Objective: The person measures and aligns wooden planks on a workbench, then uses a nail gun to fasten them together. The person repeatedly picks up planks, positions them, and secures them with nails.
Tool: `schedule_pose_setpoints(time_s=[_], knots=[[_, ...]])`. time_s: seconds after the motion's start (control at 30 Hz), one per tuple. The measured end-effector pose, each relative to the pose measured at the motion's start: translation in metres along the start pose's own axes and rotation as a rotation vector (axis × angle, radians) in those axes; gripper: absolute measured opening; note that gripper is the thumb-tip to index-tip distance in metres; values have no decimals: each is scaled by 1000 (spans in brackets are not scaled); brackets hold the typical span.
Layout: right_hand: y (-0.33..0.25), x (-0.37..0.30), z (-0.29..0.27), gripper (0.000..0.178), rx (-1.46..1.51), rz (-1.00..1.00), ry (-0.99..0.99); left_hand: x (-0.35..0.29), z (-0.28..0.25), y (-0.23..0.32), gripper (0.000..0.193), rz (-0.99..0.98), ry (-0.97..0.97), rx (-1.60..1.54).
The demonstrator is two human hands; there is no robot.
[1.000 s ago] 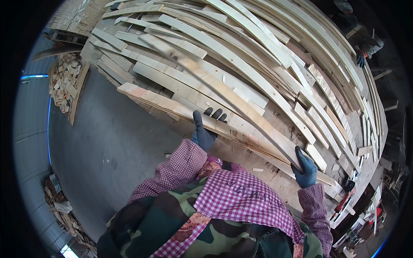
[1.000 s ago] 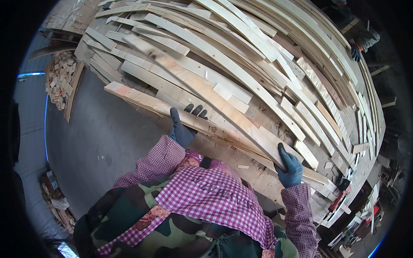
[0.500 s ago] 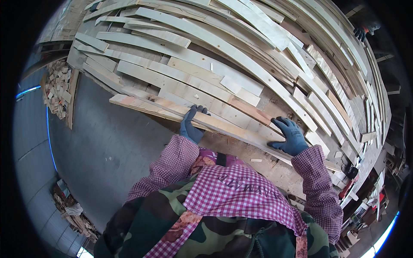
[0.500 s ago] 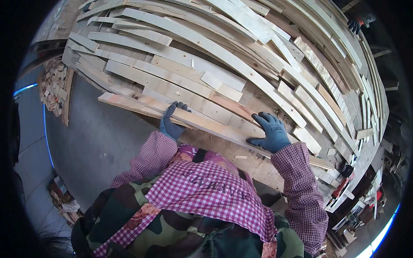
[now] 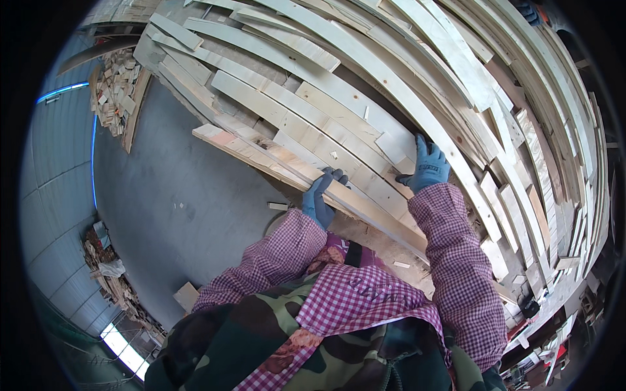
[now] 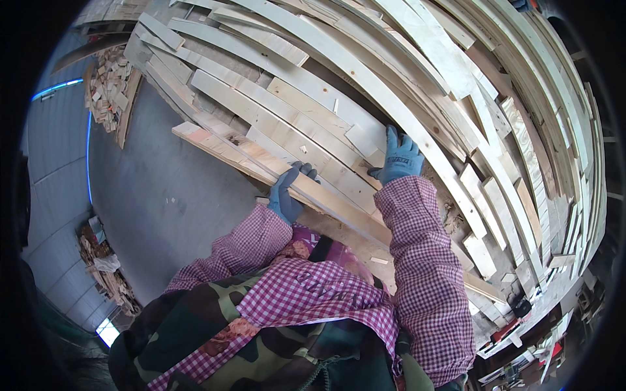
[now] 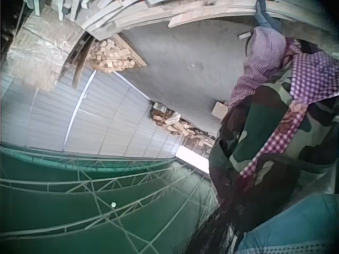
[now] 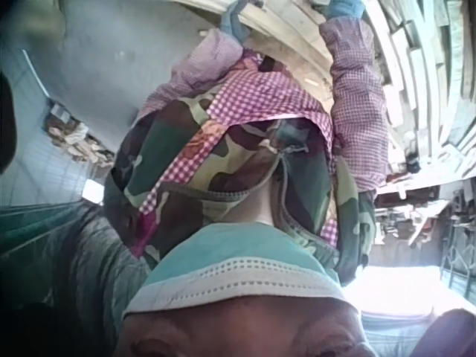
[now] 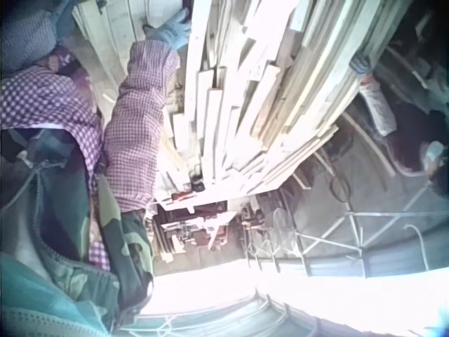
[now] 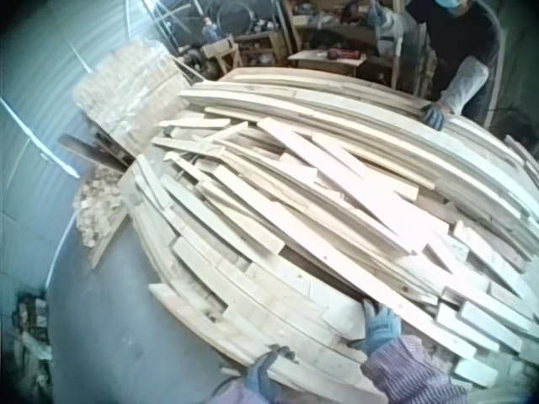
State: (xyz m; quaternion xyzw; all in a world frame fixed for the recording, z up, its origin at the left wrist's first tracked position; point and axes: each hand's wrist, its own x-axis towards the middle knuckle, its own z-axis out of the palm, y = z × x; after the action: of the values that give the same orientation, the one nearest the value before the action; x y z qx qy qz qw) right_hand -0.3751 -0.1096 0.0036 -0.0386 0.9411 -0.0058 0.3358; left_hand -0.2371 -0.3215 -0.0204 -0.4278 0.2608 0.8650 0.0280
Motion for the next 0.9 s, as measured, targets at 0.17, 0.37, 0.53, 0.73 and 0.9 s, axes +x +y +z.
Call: schedule_pose_setpoints(time_s=[0.17, 0.37, 0.53, 0.73, 0.9], knots=[[-2, 8, -25, 90, -90, 50, -78, -2, 3, 1, 36, 35, -10, 22], [5, 3, -25, 60, 16, 22, 2, 2, 6, -3, 38, 45, 25, 17], [66, 3, -17, 45, 466, -41, 283, -2, 10, 3, 40, -40, -8, 25], [68, -39, -29, 34, 405, -159, 504, -2, 7, 3, 38, -29, 26, 65], [34, -39, 44, 81, 153, -41, 131, 0, 8, 4, 41, -15, -19, 87]])
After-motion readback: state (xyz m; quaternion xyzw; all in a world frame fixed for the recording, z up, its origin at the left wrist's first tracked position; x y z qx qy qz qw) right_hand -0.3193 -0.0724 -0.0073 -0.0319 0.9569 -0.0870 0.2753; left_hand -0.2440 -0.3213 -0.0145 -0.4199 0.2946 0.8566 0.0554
